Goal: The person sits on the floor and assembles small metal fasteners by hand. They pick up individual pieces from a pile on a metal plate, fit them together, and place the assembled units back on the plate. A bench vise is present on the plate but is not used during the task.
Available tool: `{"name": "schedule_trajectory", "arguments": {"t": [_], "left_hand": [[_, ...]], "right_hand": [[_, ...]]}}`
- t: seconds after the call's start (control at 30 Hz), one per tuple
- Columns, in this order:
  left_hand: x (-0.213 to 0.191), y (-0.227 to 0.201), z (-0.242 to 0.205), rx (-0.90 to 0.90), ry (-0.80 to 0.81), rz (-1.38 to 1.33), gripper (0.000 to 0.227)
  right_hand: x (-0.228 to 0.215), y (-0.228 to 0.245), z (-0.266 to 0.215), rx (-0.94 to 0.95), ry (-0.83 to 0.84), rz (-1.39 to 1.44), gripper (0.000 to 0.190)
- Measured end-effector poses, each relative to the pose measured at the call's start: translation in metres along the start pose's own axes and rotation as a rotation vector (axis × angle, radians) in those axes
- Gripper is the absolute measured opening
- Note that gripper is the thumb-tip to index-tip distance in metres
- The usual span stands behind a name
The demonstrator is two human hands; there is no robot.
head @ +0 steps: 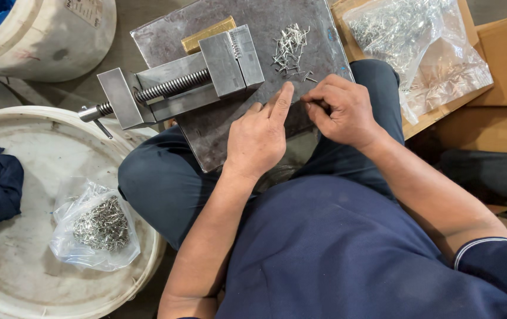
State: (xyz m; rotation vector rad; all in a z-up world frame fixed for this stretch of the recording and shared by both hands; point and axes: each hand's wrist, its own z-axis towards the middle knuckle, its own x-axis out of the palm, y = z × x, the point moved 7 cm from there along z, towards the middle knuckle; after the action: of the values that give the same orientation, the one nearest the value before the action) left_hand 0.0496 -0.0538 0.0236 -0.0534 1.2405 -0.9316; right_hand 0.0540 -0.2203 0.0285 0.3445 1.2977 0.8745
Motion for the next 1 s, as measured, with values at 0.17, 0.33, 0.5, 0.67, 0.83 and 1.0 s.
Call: {"name": "schedule_trajectory", "arguments": {"t": [0.17, 0.33, 0.5, 0.67, 0.83, 1.0], "left_hand": [[-0.001, 0.001, -0.001, -0.026, 0.017, 0.013, 0.059], [-0.004, 0.003, 0.000, -0.051, 0.012, -0.013, 0.055], [-0.003, 0.008, -0.002, -0.053, 0.004, -0.048, 0.058], [-0.003, 0.012, 0.003, -0.084, 0.050, -0.049, 0.056], [-0.011, 0.013, -0.002, -0.082, 0.060, -0.125, 0.051], [-0.024, 0.018, -0.006, -0.080, -0.110, -0.324, 0.047]], "right_hand": [[0.001, 0.004, 0.002, 0.004, 0.005, -0.019, 0.014], [0.001, 0.014, 0.007, -0.047, 0.020, -0.097, 0.016], [0.006, 0.023, 0.012, -0.105, 0.057, -0.224, 0.017], [0.016, 0.027, 0.021, -0.151, 0.117, -0.337, 0.017], [0.025, 0.025, 0.018, -0.069, 0.145, -0.282, 0.016], [0.045, -0.014, 0.000, 0.470, 0.239, 0.658, 0.008]]}}
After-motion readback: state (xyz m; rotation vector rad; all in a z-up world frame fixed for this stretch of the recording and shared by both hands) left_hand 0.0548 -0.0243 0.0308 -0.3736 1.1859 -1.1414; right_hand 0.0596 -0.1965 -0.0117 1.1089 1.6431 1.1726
